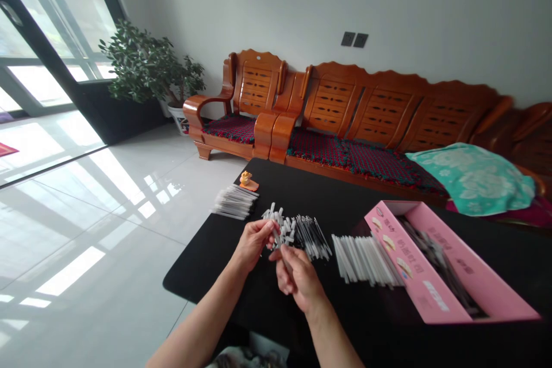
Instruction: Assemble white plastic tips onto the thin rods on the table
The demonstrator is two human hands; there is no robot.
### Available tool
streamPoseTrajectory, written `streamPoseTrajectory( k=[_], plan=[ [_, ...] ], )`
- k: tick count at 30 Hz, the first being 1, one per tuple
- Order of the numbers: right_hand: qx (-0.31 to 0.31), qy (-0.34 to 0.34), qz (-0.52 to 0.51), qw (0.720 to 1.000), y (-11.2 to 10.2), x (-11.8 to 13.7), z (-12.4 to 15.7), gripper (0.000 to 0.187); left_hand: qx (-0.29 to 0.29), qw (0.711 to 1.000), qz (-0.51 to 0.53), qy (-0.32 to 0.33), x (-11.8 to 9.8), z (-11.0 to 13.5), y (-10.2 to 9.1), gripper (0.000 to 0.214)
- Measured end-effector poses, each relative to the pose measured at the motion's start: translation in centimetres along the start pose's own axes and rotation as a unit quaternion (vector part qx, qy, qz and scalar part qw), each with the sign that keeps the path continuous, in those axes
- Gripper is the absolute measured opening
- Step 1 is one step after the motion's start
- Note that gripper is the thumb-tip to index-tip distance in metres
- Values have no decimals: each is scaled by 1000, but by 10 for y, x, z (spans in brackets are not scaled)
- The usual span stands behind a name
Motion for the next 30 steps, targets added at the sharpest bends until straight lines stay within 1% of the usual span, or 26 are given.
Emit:
streamPoseTrajectory(
  k=[1, 2, 3, 4, 5, 6, 7, 8, 9, 10, 11, 12, 14, 15, 17, 18, 19, 20, 22, 25, 27, 30],
  plan=[
    [47, 32, -47, 997, 5, -4, 1, 47, 14, 1000, 3, 0, -1, 1, 1, 40],
    [74, 50, -75, 993, 8, -6, 2, 45, 21, 1000, 5, 2, -1, 2, 3, 40],
    [76, 52, -83, 992, 8, -6, 3, 44, 21, 1000, 6, 4, 0, 3, 3, 40],
    [54, 39, -70, 995, 4, -5, 3, 43, 17, 1000, 5, 5, 2, 4, 4, 39],
    [16, 13, -31, 999, -1, -2, 4, 42, 4, 1000, 5, 6, 4, 4, 3, 39],
    [-33, -27, 31, 999, -8, 2, 5, 42, -18, 1000, 5, 9, 5, 2, -1, 39],
    [-87, -75, 108, 987, -13, 7, 8, 42, -47, 999, 7, 15, 5, -1, -7, 39],
    [-136, -122, 192, 964, -17, 12, 12, 41, -85, 996, 11, 23, 4, -5, -16, 40],
    [-173, -159, 269, 934, -19, 14, 16, 40, -133, 990, 18, 40, 0, -9, -28, 41],
    [-198, -181, 331, 905, -21, 12, 20, 39, -179, 982, 24, 61, -6, -14, -40, 42],
    [-214, -188, 372, 883, -23, 8, 22, 39, -207, 975, 28, 78, -11, -18, -51, 43],
    [-222, -184, 396, 872, -26, 2, 24, 40, -215, 972, 25, 90, -15, -23, -60, 43],
    [-240, -166, 399, 869, -38, -10, 28, 43, -188, 978, -9, 91, -17, -31, -69, 42],
    [-256, -160, 388, 871, -46, -14, 30, 44, -169, 981, -41, 87, -15, -32, -71, 41],
    [-302, -158, 367, 865, -66, -14, 34, 46, -139, 981, -114, 68, -2, -31, -74, 40],
    [-331, -159, 365, 855, -78, -12, 37, 47, -136, 978, -149, 55, 7, -28, -76, 40],
    [-362, -158, 373, 839, -91, -8, 40, 48, -140, 972, -181, 45, 15, -25, -79, 40],
    [-401, -154, 388, 816, -105, -4, 43, 48, -146, 965, -212, 40, 22, -23, -82, 38],
    [-472, -123, 435, 757, -136, 6, 49, 46, -153, 950, -270, 40, 32, -20, -86, 32],
    [-545, -84, 490, 675, -177, 20, 56, 38, -136, 932, -330, 61, 37, -21, -86, 25],
    [-575, -56, 521, 628, -197, 26, 58, 33, -125, 922, -357, 82, 36, -23, -84, 25],
    [-577, -36, 571, 583, -210, 30, 52, 28, -127, 908, -381, 120, 31, -23, -80, 24]
  ],
)
Point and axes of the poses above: each hand's wrist, its own z-axis away from the middle knuckle, its own y-axis out of the palm, x = y × z, the point moved 7 cm from there along -z, towards the middle knuckle, and after that the axes turned 10 degrees about y, right-handed, at the moved point
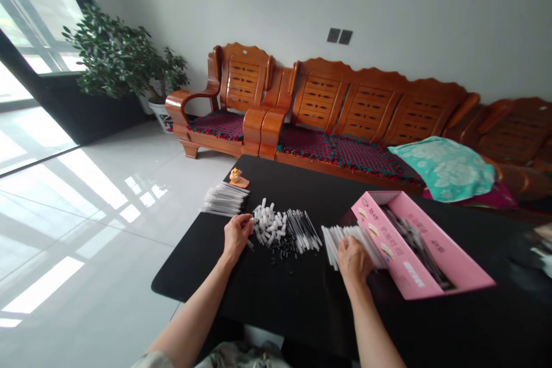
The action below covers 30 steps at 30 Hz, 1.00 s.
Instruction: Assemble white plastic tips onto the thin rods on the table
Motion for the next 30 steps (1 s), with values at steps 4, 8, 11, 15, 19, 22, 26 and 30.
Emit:
streamPoseTrajectory(
  k=[4, 8, 11, 15, 19, 22, 26, 30],
  plan=[
    [-40, -64, 38, 996, 7, 4, -1, 29, -7, 1000, 1, 19, -3, 2, -1, 22],
    [-83, -100, 26, 991, 7, 6, 1, 39, -5, 1000, -3, 15, 3, 4, -7, 19],
    [-100, -101, -22, 990, 1, 11, 6, 46, -22, 998, -51, 20, 12, 1, -20, 17],
    [-83, -75, -90, 990, -7, 23, 19, 44, -63, 982, -164, 65, 18, -9, -46, 18],
    [-48, -66, -123, 989, -8, 36, 32, 41, -44, 958, -262, 105, 18, -19, -58, 20],
    [-22, -62, -138, 988, -5, 41, 37, 39, 1, 942, -313, 117, 17, -20, -56, 19],
    [-3, -60, -153, 986, -5, 46, 42, 38, 30, 929, -346, 125, 13, -17, -55, 17],
    [10, -61, -160, 985, -7, 52, 47, 36, 49, 924, -358, 128, 8, -13, -55, 11]
  ],
)
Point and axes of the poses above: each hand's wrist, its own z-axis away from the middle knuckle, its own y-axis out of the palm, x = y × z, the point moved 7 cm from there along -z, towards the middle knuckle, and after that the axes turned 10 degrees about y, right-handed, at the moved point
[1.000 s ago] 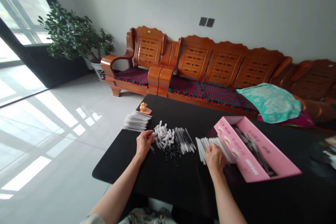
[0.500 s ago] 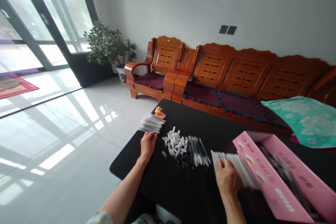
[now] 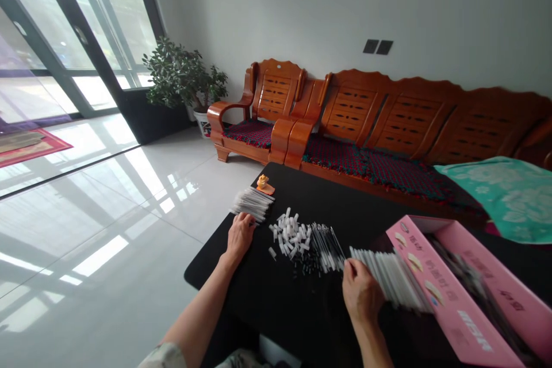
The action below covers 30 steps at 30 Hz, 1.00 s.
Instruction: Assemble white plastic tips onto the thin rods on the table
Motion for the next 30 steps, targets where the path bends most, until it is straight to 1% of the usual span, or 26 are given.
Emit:
streamPoseTrajectory(
  k=[3, 7, 12, 20, 24, 30],
  plan=[
    [12, 5, -12, 1000, 0, 3, 3, 35, 17, 1000, -4, 3, -1, 3, -1, 10],
    [28, 2, -26, 999, 2, 8, 7, 35, 25, 1000, -5, 10, -2, 6, -4, 13],
    [33, -9, -40, 999, 2, 13, 9, 37, 35, 999, 4, 12, -2, 5, -6, 6],
    [54, 1, -40, 998, 6, 11, 13, 35, 65, 998, 13, 20, -2, 6, -4, 8],
    [54, -7, -44, 998, 7, 13, 15, 35, 76, 996, 14, 52, -6, 4, -6, 5],
    [57, -31, -52, 997, 8, 21, 18, 41, 88, 991, 33, 91, -12, 4, -6, 9]
  ],
)
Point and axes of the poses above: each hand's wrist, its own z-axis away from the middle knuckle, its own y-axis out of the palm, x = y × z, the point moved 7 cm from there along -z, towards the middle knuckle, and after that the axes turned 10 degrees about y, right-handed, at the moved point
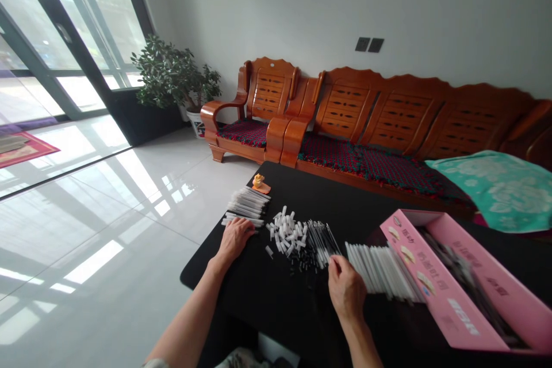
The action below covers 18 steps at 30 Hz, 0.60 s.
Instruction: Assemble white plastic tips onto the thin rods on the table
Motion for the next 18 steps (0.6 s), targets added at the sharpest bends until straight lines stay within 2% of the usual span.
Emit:
streamPoseTrajectory(
  k=[8, 18],
  plan=[
    [14, -11, -1, 1000, 2, 3, 3, 36, -2, 999, 25, 37, -10, -2, -1, 18],
    [57, 9, -48, 997, 6, 2, 5, 34, -13, 999, 18, 41, -14, -6, -12, 23]
  ],
)
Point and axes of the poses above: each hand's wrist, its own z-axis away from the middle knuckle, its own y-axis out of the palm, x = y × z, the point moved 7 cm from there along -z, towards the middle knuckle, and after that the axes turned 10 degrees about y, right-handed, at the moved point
